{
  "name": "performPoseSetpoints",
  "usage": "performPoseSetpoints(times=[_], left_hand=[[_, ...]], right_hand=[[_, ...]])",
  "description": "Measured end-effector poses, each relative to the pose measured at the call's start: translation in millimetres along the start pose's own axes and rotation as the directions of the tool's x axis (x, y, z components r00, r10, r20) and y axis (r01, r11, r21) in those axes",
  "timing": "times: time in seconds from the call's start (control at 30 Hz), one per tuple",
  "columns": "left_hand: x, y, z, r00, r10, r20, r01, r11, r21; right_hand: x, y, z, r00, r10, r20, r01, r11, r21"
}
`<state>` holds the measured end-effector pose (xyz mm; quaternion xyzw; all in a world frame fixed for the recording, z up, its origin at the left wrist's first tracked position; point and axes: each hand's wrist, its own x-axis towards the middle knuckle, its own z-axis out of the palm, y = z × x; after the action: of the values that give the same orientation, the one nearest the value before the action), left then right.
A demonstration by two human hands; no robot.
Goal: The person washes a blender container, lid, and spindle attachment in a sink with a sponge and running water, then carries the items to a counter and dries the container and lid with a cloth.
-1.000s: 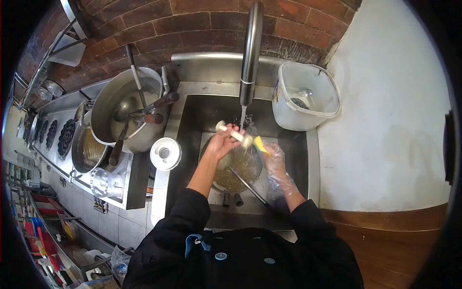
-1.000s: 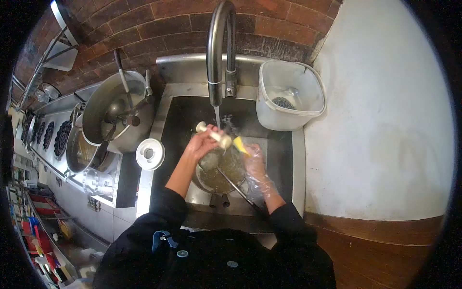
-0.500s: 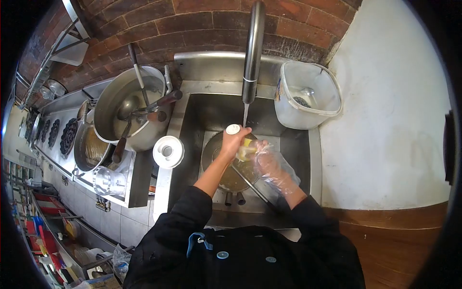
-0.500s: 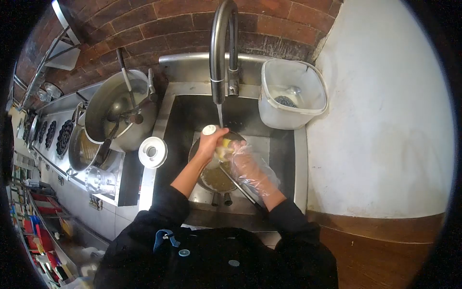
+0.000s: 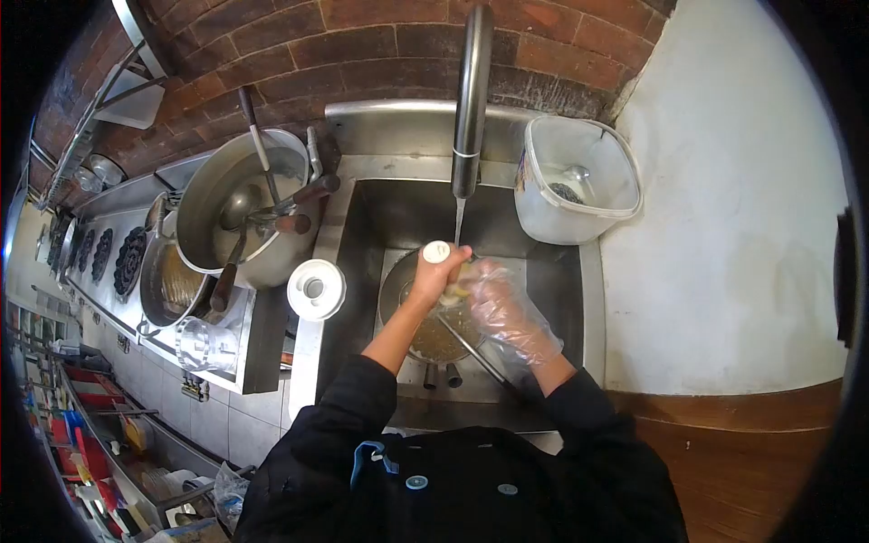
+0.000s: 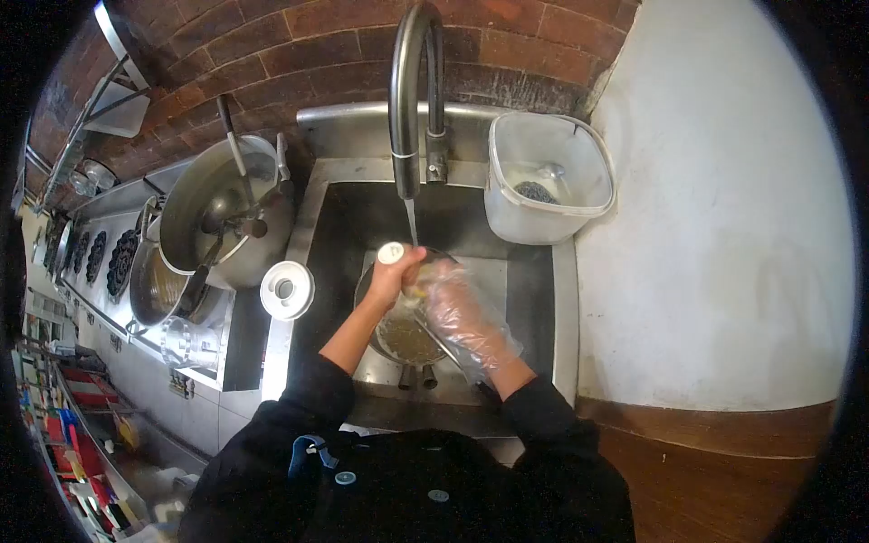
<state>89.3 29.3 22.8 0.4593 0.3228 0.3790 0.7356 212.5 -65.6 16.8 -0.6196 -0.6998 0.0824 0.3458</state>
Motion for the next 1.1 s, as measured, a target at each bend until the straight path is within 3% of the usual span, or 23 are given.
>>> performPoseSetpoints(times=[0.03,0.1,0.17,0.2,0.27,0.33,0.37,0.4,0.43,0.5,0.57,0.63,0.7,0.73,0.77,0.8,0.83,0.9,0.93,1.0,1.03,1.1], left_hand=[[1.1,1.6,1.5,0.996,0.079,-0.041,-0.075,0.993,0.091],[7.2,2.0,6.9,0.992,0.064,-0.108,-0.047,0.988,0.149],[17.7,1.5,8.8,0.967,0.047,-0.249,0.019,0.966,0.258],[23.4,-0.9,7.4,0.987,-0.018,-0.159,0.059,0.965,0.254],[44.2,-21.2,9.7,0.991,-0.093,-0.095,0.103,0.989,0.102],[55.4,-26.9,13.5,0.993,-0.103,-0.061,0.107,0.992,0.063],[58.4,-24.4,16.8,0.996,-0.084,-0.009,0.085,0.993,0.078],[59.5,-17.8,20.5,0.997,-0.063,0.043,0.059,0.994,0.093],[59.8,-10.3,20.7,0.998,-0.054,0.043,0.05,0.995,0.091],[55.6,1.7,14.0,0.992,0.001,0.128,-0.057,0.899,0.435],[66.2,-11.7,-3.3,0.986,-0.07,0.154,0.006,0.925,0.381],[71.2,-8.5,-7.3,0.974,-0.127,0.189,0.058,0.941,0.333],[54.9,6.0,-5.0,0.999,-0.042,0.032,0.023,0.895,0.446],[49.9,10.9,-3.0,0.975,-0.221,-0.01,0.211,0.916,0.34],[49.4,1.5,-4.1,0.976,-0.218,-0.018,0.211,0.916,0.342],[53.7,-18.7,-9.9,0.998,-0.026,-0.058,0.05,0.888,0.457],[52.2,-25.4,-13.0,0.983,0.17,-0.073,-0.099,0.816,0.569],[45.9,-17.2,-23.0,0.991,0.13,-0.005,-0.112,0.867,0.486],[35.4,-4.8,-20.6,0.996,0.094,-0.006,-0.082,0.896,0.436],[25.2,-0.3,-18.6,0.998,0.063,-0.01,-0.055,0.924,0.378],[26.6,-7.2,-19.7,0.987,0.145,-0.07,-0.093,0.868,0.488],[23.7,-19.0,-19.4,0.965,0.233,-0.12,-0.119,0.796,0.593]], right_hand=[[-2.8,-4.3,-1.4,0.992,-0.117,0.04,0.119,0.99,-0.079],[10.8,-2.8,-32.3,0.982,-0.176,0.071,0.176,0.984,0.003],[33.7,-11.1,-70.2,0.978,-0.193,-0.075,0.183,0.975,-0.127],[46.9,-12.7,-88.0,0.979,-0.19,-0.072,0.18,0.975,-0.128],[79.9,-11.3,-122.4,0.905,0.013,-0.425,0.039,0.993,0.113],[96.4,14.4,-145.3,0.812,0.136,-0.568,0.007,0.97,0.242],[96.9,40.5,-156.6,0.856,-0.013,-0.517,-0.044,0.994,-0.098],[100.4,41.1,-164.6,0.898,-0.136,-0.418,-0.063,0.901,-0.43],[102.7,40.0,-160.5,0.896,-0.145,-0.419,-0.057,0.899,-0.434],[99.9,25.9,-135.4,0.881,-0.087,-0.464,0.028,0.991,-0.132],[86.1,31.9,-80.3,0.925,0.083,-0.371,-0.003,0.977,0.212],[69.1,42.0,-22.0,0.944,0.33,-0.02,-0.314,0.914,0.259],[59.4,57.2,45.6,0.906,0.362,0.218,-0.422,0.759,0.496],[60.9,48.8,57.8,0.909,0.354,0.219,-0.416,0.759,0.501],[61.3,40.6,69.2,0.95,0.276,0.148,-0.297,0.648,0.702],[61.9,35.8,76.9,0.975,0.216,0.058,-0.16,0.492,0.856],[62.4,37.0,79.1,0.975,0.212,0.063,-0.161,0.488,0.858],[70.4,42.5,75.6,0.986,0.16,0.043,-0.153,0.779,0.608],[75.7,32.8,67.4,0.988,0.147,0.043,-0.143,0.782,0.606],[77.3,13.7,47.5,0.949,0.29,0.128,-0.276,0.559,0.782],[76.2,10.2,43.7,0.95,0.282,0.13,-0.274,0.563,0.78],[71.4,2.7,35.1,0.884,0.435,0.171,-0.386,0.472,0.792]])
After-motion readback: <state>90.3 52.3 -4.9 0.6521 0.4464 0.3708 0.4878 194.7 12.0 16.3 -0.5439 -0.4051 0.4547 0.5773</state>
